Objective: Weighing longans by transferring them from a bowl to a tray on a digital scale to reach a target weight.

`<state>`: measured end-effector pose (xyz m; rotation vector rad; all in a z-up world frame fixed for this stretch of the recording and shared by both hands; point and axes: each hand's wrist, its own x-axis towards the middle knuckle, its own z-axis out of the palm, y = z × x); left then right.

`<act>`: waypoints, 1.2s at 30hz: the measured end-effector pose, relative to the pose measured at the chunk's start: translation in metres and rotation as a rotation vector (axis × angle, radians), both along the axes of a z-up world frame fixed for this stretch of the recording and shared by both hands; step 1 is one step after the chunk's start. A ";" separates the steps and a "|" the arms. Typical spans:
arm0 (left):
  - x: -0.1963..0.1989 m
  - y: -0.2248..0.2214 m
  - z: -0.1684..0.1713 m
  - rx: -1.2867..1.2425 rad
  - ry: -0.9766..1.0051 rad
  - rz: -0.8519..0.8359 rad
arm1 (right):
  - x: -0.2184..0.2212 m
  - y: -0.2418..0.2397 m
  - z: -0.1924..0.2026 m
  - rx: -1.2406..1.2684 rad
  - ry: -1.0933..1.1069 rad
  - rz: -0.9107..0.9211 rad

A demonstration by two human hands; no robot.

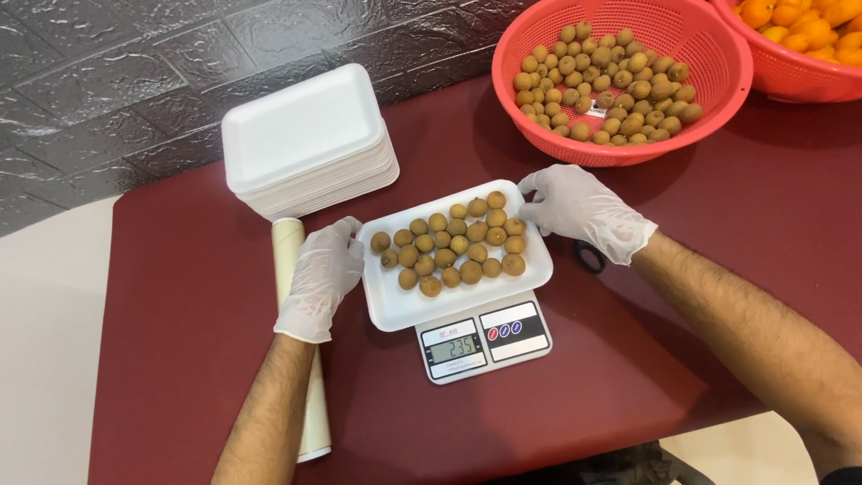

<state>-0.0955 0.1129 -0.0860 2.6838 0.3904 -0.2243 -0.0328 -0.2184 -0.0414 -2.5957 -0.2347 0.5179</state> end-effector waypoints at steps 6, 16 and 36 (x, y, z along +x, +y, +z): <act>0.006 0.002 -0.006 0.000 0.019 0.000 | -0.003 -0.001 0.007 0.005 0.018 -0.018; 0.000 -0.019 0.050 0.189 -0.234 -0.030 | -0.010 -0.017 0.036 0.012 -0.311 0.000; 0.260 -0.230 0.024 0.300 -0.439 -0.661 | 0.186 -0.054 -0.016 -0.454 -0.372 0.099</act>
